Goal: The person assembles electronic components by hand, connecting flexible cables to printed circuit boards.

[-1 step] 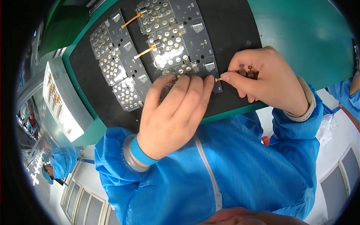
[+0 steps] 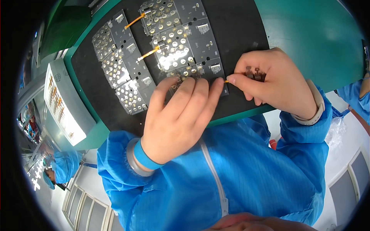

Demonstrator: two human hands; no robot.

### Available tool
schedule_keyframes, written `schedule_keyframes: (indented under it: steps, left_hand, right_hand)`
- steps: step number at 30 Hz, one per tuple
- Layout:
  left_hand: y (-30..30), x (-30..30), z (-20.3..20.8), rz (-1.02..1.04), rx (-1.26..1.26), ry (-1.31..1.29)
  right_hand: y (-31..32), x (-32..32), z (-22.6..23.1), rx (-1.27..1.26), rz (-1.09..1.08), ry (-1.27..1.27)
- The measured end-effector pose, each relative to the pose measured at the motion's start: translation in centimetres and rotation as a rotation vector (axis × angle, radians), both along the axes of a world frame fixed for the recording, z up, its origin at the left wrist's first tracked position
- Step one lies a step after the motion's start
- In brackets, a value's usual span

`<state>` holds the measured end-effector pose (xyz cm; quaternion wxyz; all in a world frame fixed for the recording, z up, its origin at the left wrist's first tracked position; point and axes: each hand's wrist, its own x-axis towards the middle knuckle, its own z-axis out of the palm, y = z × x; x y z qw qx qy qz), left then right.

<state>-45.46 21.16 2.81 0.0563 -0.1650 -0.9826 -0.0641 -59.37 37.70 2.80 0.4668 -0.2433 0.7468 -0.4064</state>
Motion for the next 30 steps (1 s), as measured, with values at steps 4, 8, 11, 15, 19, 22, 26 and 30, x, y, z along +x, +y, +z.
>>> schedule_keyframes:
  steps: [4,8,11,15,19,22,26,30]
  left_hand:
    - [0.5,-0.4,0.2,-0.01,-0.061,-0.018]
    - [0.5,-0.5,0.3,-0.026,-0.079,-0.031]
    - [-0.2,-1.0,0.0,-0.042,0.011,-0.012]
    - [-0.8,-2.3,0.5,-0.001,0.241,0.004]
    - [-1.3,-3.5,1.0,-0.066,0.513,0.07]
    - [-1.1,-3.5,1.6,-0.104,0.581,0.117]
    - [-0.9,-3.6,1.6,-0.061,0.548,0.201]
    - [-1.4,-4.1,0.9,-0.064,0.509,0.143]
  right_hand:
    - [-0.1,-0.2,0.5,0.032,-0.007,-0.077]
    - [1.9,-1.5,0.6,-0.081,-0.005,-0.198]
    - [3.4,-3.1,1.8,0.099,0.132,-0.203]
    - [3.5,-2.2,2.1,0.004,0.029,-0.336]
    - [2.5,-1.5,2.1,-0.191,0.032,-0.435]
    - [1.7,-1.4,2.0,-0.214,-0.007,-0.509]
    - [0.8,-1.6,2.0,-0.2,-0.017,-0.5]
    - [0.3,-2.1,2.2,-0.18,0.033,-0.375]
